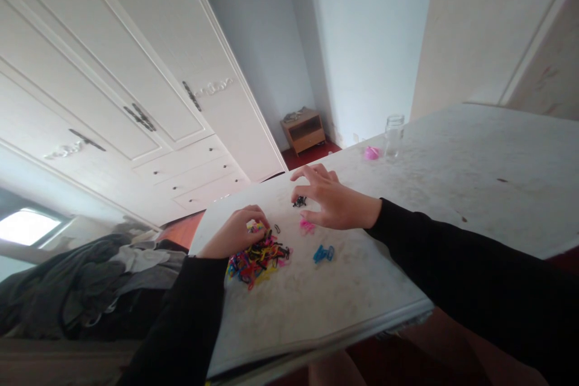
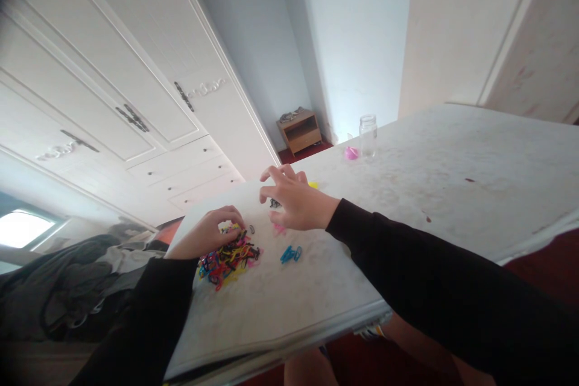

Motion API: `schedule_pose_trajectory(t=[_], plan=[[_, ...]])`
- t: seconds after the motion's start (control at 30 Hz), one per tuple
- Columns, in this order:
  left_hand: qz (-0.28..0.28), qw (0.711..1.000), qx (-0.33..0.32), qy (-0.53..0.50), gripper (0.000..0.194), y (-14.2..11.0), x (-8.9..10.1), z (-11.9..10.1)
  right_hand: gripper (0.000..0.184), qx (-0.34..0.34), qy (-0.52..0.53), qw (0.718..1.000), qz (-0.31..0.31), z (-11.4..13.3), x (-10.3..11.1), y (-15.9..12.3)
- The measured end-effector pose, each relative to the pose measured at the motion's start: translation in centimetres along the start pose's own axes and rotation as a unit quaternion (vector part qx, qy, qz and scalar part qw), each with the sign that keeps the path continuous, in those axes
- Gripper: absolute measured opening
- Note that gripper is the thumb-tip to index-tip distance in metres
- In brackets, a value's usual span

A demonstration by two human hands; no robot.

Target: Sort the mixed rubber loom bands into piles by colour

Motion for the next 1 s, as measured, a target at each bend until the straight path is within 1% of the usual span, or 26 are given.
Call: schedule_pose_trajectory(t=[0.2, 0.37, 0.53, 0.7, 0.83, 1.0], plan=[[0.01, 1.0, 0.013, 0.017, 0.014, -0.2, -0.1, 0.3, 0.018, 0.004, 0.0, 1.0, 0.007, 0.1, 0.0, 0.0], [-0.011, 0.997, 0.062, 0.033, 0.014, -0.5, 0.8, 0.7, 0.019, 0.0, -0.001, 1.0, 0.019, 0.2, 0.1, -0.1], [-0.028, 0.999, 0.04, 0.009, 0.016, -0.3, 1.0, 0.0, 0.018, 0.008, 0.003, 1.0, 0.02, 0.3, 0.0, -0.1], [-0.053, 0.998, 0.023, 0.01, 0.016, -0.3, 1.5, 0.0, 0.016, 0.014, 0.006, 1.0, 0.017, 0.2, -0.1, -0.1], [-0.073, 0.997, 0.022, 0.006, 0.017, -0.3, 1.9, 0.0, 0.015, 0.014, 0.008, 1.0, 0.021, 0.3, 0.0, 0.0], [-0.097, 0.995, 0.022, -0.027, 0.02, -0.1, 1.9, -0.2, 0.013, 0.014, 0.018, 1.0, 0.021, 0.4, 0.3, 0.0]])
Point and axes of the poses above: each hand's wrist, its own y-axis towards the middle knuckle, its own x-axis out of the back of the hand, z = x × y, the point moved 9 cm from there along y, towards the middle knuckle, and after that the axes turned 13 degrees about -x, right-handed, at the moved point
